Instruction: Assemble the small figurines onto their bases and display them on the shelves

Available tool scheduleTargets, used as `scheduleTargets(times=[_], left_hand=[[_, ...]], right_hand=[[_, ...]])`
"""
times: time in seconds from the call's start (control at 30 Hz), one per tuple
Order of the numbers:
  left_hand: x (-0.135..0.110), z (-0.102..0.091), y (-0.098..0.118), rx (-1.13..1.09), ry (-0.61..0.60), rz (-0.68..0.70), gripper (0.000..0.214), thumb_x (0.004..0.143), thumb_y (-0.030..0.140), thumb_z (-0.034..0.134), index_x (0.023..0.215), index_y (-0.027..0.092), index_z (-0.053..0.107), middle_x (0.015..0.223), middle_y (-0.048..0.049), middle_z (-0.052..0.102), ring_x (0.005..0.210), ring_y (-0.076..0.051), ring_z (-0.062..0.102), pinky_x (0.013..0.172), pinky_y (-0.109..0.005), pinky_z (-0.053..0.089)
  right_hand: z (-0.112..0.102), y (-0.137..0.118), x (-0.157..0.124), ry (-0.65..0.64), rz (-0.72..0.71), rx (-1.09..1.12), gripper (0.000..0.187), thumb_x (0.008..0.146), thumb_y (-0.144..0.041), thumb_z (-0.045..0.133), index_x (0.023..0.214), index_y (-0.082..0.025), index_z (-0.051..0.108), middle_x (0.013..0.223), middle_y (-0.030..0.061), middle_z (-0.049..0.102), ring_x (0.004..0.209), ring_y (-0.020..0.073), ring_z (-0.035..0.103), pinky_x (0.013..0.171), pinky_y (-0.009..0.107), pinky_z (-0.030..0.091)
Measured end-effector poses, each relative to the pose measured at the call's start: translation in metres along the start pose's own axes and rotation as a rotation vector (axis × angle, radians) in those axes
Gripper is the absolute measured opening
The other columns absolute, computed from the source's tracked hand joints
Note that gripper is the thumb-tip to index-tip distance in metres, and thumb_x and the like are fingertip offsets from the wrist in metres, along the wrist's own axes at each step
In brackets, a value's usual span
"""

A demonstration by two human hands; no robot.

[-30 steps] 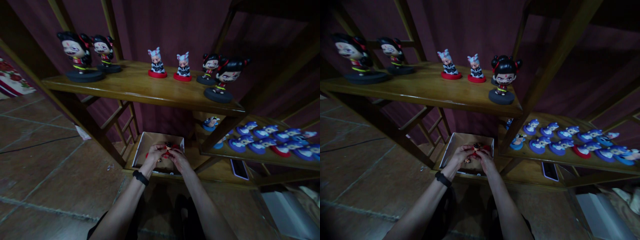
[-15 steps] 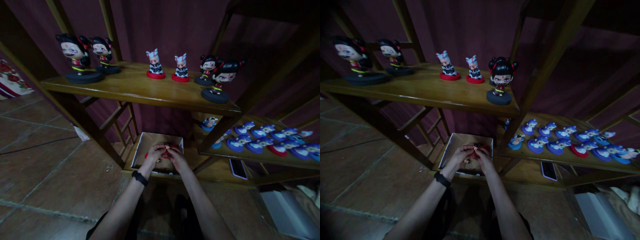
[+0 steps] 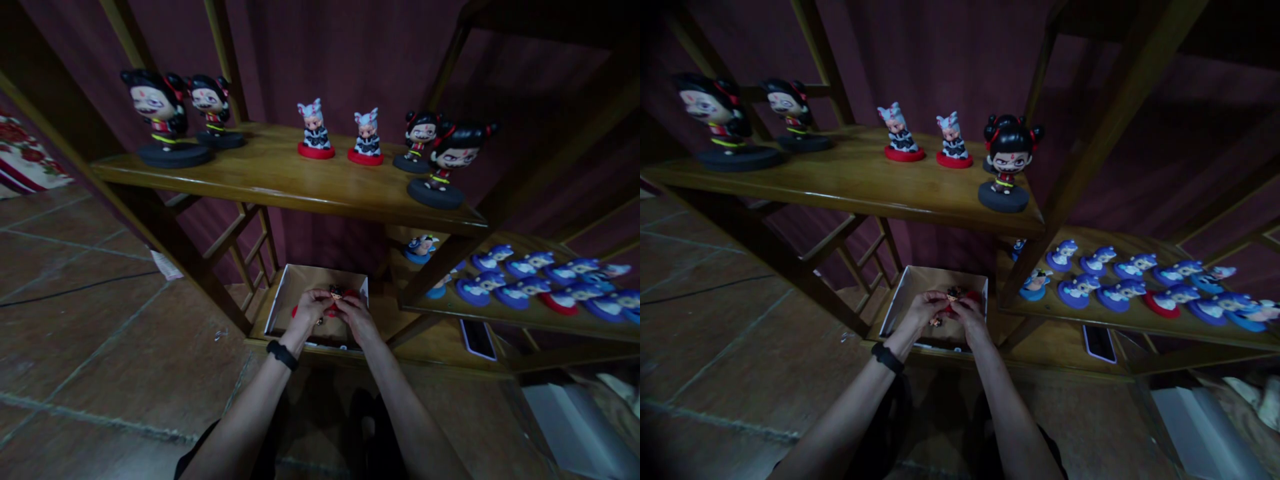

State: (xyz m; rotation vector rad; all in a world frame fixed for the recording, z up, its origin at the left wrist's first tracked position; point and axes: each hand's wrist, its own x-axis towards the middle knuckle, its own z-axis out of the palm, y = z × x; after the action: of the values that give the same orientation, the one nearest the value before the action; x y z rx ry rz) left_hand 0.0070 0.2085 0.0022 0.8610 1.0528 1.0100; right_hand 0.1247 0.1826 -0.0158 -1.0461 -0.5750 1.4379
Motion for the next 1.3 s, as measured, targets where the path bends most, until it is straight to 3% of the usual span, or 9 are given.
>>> scheduleTargets(times=[0.2, 0.6, 0.8, 1.0, 1.13, 1.3], left_hand=[[0.001, -0.001, 0.001, 0.028, 0.031, -0.023, 0.022, 0.056, 0.023, 0.075, 0.068, 0.01, 0.063, 0.057, -0.0025, 0.064, 0.047, -0.009, 0.056, 0.044, -0.018, 0.045], [0.003, 0.0, -0.007, -0.003, 0.07, 0.014, 0.024, 0.051, 0.024, 0.077, 0.066, 0.01, 0.063, 0.057, -0.0026, 0.064, 0.048, -0.009, 0.056, 0.048, -0.021, 0.047], [0.002, 0.005, -0.005, -0.014, 0.079, 0.03, 0.023, 0.056, 0.026, 0.073, 0.069, 0.011, 0.063, 0.058, -0.0021, 0.063, 0.049, -0.009, 0.056, 0.048, -0.02, 0.046], [0.005, 0.01, -0.008, 0.04, 0.069, 0.077, 0.017, 0.06, 0.018, 0.068, 0.075, 0.012, 0.06, 0.061, -0.0006, 0.062, 0.05, -0.009, 0.055, 0.049, -0.019, 0.045], [0.005, 0.011, -0.008, 0.221, 0.118, 0.199, 0.025, 0.066, 0.013, 0.062, 0.091, 0.015, 0.058, 0.071, -0.0026, 0.066, 0.06, -0.014, 0.06, 0.054, -0.022, 0.047], [-0.004, 0.013, -0.001, 0.726, 0.191, 0.308, 0.025, 0.073, 0.017, 0.059, 0.098, 0.018, 0.059, 0.083, -0.0088, 0.067, 0.082, -0.021, 0.063, 0.071, -0.027, 0.046]], right_hand=[[0.007, -0.002, -0.002, 0.05, 0.011, -0.023, 0.025, 0.051, -0.033, 0.078, 0.067, -0.018, 0.064, 0.07, -0.0003, 0.066, 0.063, 0.0154, 0.063, 0.068, 0.033, 0.053], [0.002, 0.006, 0.0, 0.033, -0.013, -0.019, 0.025, 0.051, -0.034, 0.078, 0.064, -0.018, 0.064, 0.069, 0.0001, 0.067, 0.061, 0.0148, 0.062, 0.067, 0.034, 0.054], [-0.001, 0.001, 0.002, 0.02, -0.017, -0.039, 0.026, 0.055, -0.034, 0.075, 0.073, -0.019, 0.066, 0.077, 0.0007, 0.067, 0.062, 0.0142, 0.062, 0.066, 0.032, 0.052], [0.001, -0.005, 0.001, 0.038, -0.031, -0.078, 0.022, 0.052, -0.032, 0.075, 0.066, -0.019, 0.064, 0.073, -0.0009, 0.065, 0.065, 0.0143, 0.06, 0.065, 0.03, 0.051], [0.003, -0.005, 0.001, 0.046, -0.013, -0.1, 0.022, 0.053, -0.033, 0.073, 0.066, -0.019, 0.063, 0.07, -0.0009, 0.065, 0.065, 0.0151, 0.06, 0.064, 0.03, 0.05], [0.001, 0.0, 0.004, 0.096, -0.032, -0.115, 0.017, 0.053, -0.03, 0.071, 0.063, -0.02, 0.061, 0.069, -0.0022, 0.064, 0.066, 0.0143, 0.058, 0.066, 0.029, 0.049]])
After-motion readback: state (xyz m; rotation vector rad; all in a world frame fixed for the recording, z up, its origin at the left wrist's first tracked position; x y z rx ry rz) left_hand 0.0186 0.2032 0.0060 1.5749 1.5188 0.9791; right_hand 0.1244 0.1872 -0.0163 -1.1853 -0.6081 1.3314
